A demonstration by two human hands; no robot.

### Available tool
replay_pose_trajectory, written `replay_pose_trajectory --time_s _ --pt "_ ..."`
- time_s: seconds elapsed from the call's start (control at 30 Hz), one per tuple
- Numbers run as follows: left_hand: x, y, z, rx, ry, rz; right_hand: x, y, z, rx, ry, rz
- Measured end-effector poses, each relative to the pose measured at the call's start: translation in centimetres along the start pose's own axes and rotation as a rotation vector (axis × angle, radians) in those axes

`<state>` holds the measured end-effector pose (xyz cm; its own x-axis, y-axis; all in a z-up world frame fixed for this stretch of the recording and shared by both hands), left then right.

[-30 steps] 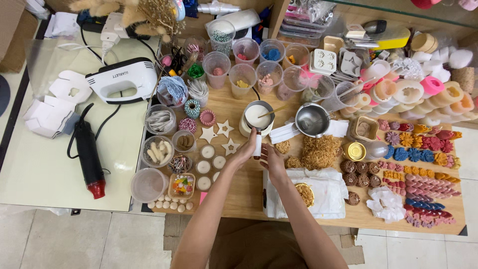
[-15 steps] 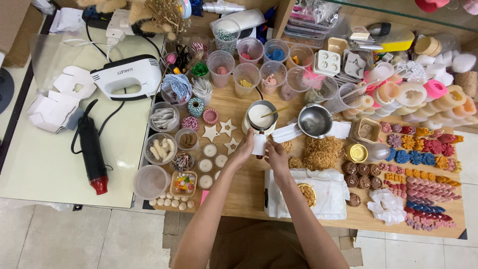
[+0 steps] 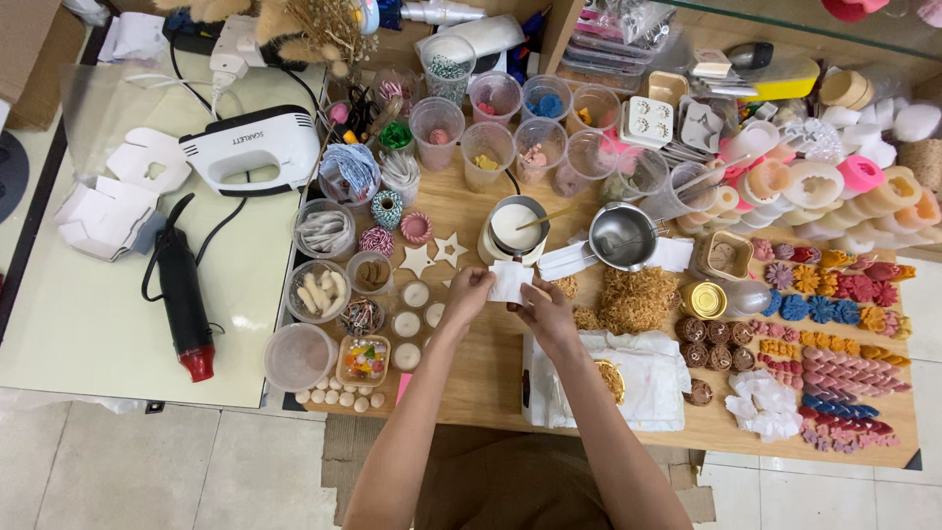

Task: The person places wood shavings and a small glass jar into a metal lid, wipes down a plastic lid, and then attaches a metal chain to a small sphere using a needle tool before placing it inside the jar.

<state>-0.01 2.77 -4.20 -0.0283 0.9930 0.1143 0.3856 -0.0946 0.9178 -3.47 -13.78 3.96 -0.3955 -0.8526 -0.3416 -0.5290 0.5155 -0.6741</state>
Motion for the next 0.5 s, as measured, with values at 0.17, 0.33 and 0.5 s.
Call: replay_pose_trajectory --time_s 0.17,0.33,0.5 --pt "0.7 2.5 -1.6 0.034 0.062 0.156 -0.1 -0.8 -0.6 0.104 0.099 -0.158" --pt "0.0 3.9 -2.6 -0.008 0.113 0.26 -0.1 -0.4 -0.3 0.093 0.095 -0.159" --pt "-0.5 3.4 -2.3 -0.06 0.156 0.251 0.8 0.3 1.1 0.133 0.102 -0.197"
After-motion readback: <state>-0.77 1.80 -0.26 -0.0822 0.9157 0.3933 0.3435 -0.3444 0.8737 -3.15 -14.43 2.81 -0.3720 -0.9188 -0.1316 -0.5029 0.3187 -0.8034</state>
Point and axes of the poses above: each hand's wrist, its own z-axis towards the middle knuckle, its own x-axis out of the back of the hand, y = z × x, the point moved 2 cm from there along z, towards the middle knuckle, and after that the axes turned 9 degrees about z, right-handed, at the moved point
